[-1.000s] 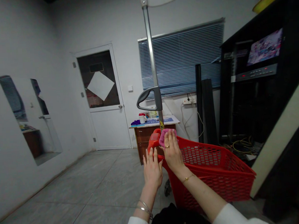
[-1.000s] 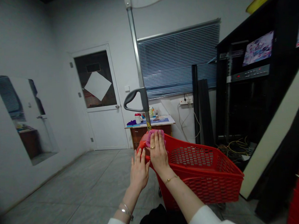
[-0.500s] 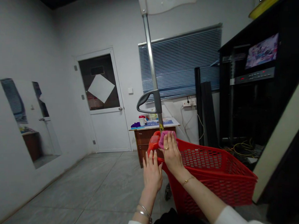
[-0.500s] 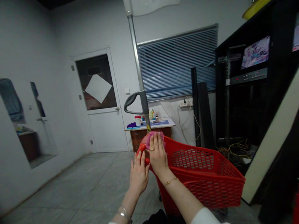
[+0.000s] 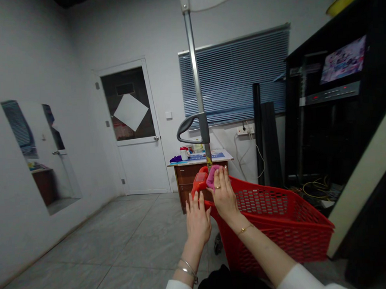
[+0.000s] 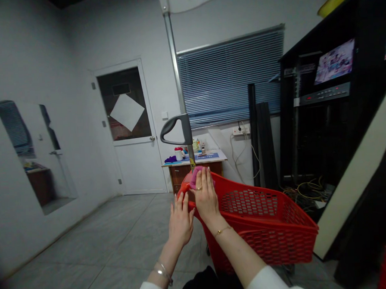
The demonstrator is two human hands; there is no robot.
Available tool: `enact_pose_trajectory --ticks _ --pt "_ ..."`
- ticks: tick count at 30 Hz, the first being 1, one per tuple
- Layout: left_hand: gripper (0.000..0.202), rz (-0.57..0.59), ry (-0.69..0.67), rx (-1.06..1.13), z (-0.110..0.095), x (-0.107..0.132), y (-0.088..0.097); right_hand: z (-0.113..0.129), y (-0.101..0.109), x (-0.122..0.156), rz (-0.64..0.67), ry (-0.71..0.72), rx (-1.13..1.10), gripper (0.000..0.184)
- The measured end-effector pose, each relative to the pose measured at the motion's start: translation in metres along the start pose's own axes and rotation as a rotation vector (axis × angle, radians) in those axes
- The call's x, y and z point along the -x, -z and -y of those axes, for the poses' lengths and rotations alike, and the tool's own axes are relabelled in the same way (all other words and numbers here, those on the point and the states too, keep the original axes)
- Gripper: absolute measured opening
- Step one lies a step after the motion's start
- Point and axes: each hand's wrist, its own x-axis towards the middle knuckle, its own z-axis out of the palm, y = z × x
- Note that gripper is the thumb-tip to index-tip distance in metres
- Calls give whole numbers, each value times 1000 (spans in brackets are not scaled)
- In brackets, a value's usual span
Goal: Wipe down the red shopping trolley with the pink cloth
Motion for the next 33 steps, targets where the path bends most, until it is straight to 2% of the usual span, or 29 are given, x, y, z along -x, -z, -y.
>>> enact_pose_trajectory --ticks 3,5,7,11,13,15,18,20,22,26,28,30,33 --pt "57 14 6 -10 0 0 -1 -4 4 -68 -10 1 -23 80" --pt "57 28 8 -9 1 0 -1 -4 4 -80 -8 -10 -30 79" --pt "58 28 9 2 1 -1 0 -1 1 -52 -6 -15 -21 79" --pt "60 2 -5 15 0 -1 1 5 -5 43 32 -12 23 75" --pt "62 0 -10 6 0 -1 1 4 -6 53 41 -17 38 74" --pt "62 3 -4 2 0 -2 0 1 -4 25 24 -2 39 77" --pt "60 4 8 17 0 -2 -1 -4 1 -48 3 19 16 80" --pt "59 9 11 22 0 -3 -2 -6 3 -73 4 6 -9 81" --pt "58 19 10 18 1 -3 -2 -5 2 -60 13 -6 -26 81" --pt "56 25 -4 24 1 -3 -2 0 -1 26 51 -11 -30 78" --pt "56 10 -11 32 1 -2 -3 1 -3 45 71 -21 -20 78" --pt "56 -4 -12 36 1 -2 -4 1 -3 26 69 -25 -18 82" --pt "56 -1 -7 29 1 -3 -4 -2 0 -37 46 -24 -53 86"
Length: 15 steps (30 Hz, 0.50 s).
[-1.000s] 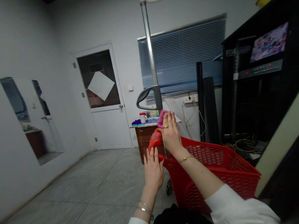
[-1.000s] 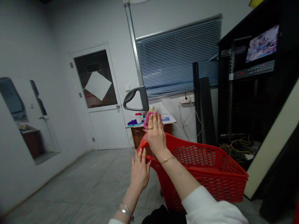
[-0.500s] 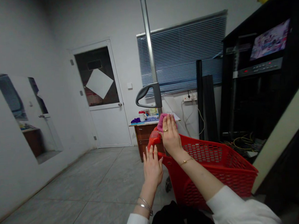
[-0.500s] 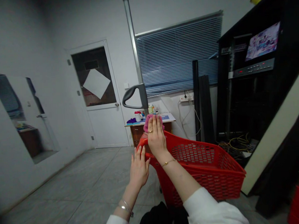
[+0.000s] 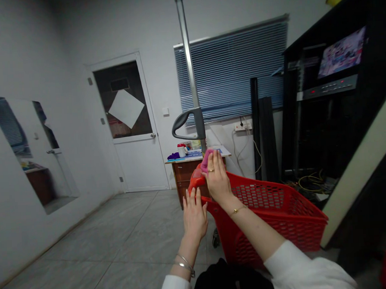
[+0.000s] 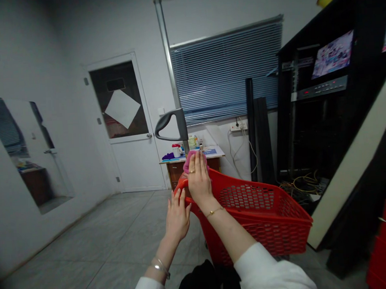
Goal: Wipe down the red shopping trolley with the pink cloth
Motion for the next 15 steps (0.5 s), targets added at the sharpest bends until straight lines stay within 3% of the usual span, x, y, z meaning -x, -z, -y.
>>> enact_pose_trajectory --ticks 2,3,5,10,12,15 --pt "54 20 0 -15 1 -1 1 -5 5 -26 23 10 -53 84" --pt "54 29 -1 -22 1 -1 1 -9 8 -26 48 20 -80 82" --pt "53 39 -4 -24 2 -1 1 -19 13 0 127 52 -125 78" --pt "51 11 -2 22 2 0 -1 -36 22 114 297 88 -126 68" --pt "51 3 1 34 1 0 -2 -32 21 132 302 39 -118 62" --pt "52 1 1 25 1 0 -1 -23 17 130 297 -61 -136 52"
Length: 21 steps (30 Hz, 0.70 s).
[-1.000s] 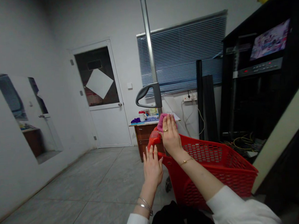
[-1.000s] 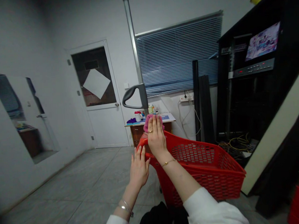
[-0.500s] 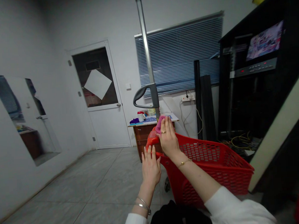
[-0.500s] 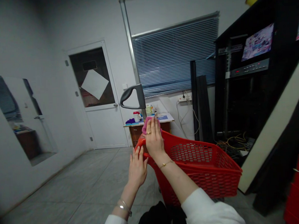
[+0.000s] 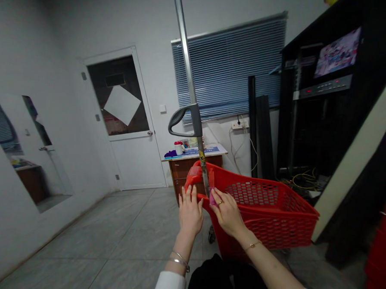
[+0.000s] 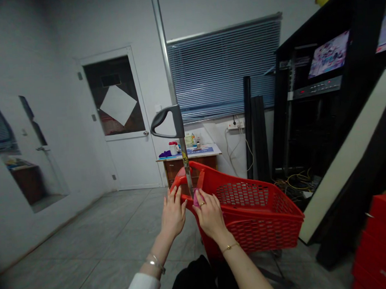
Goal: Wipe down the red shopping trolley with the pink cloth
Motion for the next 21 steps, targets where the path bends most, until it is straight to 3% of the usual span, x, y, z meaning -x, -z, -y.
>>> enact_pose_trajectory --ticks 3,9,13,16,18,21 --pt "54 6 -6 -39 1 0 3 -11 0 0 -29 -40 -38 43" --pt "52 16 -15 10 4 0 0 -69 8 36 -101 -163 -9 36" --pt "52 -13 -13 80 5 -2 -6 -41 -5 23 -180 -305 85 37" --pt "53 -13 -3 73 10 -4 -5 -17 -13 8 -159 -291 114 34" --pt "52 -3 4 39 14 -4 -1 -25 -10 10 -121 -240 115 33" --pt "51 2 12 -14 19 -4 1 -63 4 29 -81 -195 111 34"
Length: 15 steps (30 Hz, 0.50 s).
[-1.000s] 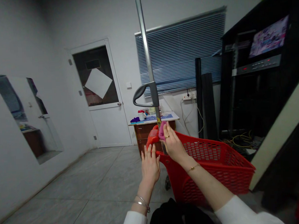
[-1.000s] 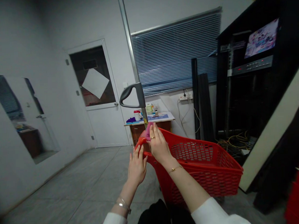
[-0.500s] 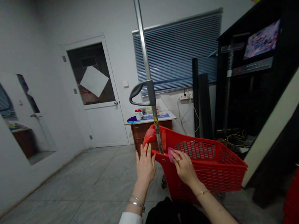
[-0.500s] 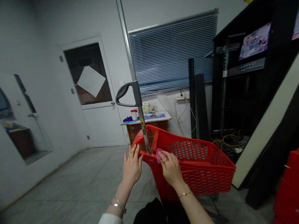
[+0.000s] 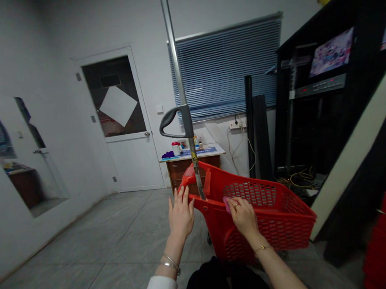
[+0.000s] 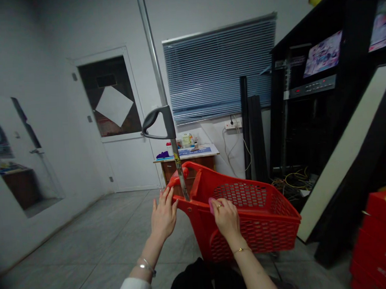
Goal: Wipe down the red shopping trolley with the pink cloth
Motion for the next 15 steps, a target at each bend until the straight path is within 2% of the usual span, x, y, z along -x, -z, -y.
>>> enact_pose_trajectory --ticks 2,4,6,8,10,12,15 --pt "51 -2 -13 -1 0 0 -2 -21 4 4 -17 -45 19 38" --pt "51 -4 -32 17 -3 0 -5 -17 3 2 -49 -113 44 40" --pt "52 -7 -43 27 -5 0 -7 10 -5 -6 -73 -129 40 37" --pt "52 -2 -40 11 -4 0 -7 44 -15 -15 -82 -85 6 33" --pt "53 18 -23 -35 -1 -1 -4 62 -20 -19 -72 -24 -13 32" --pt "52 43 14 -88 4 -3 -1 54 -20 -14 -48 15 3 33" --pt "52 62 50 -116 8 -4 2 9 -10 4 -18 21 60 35"
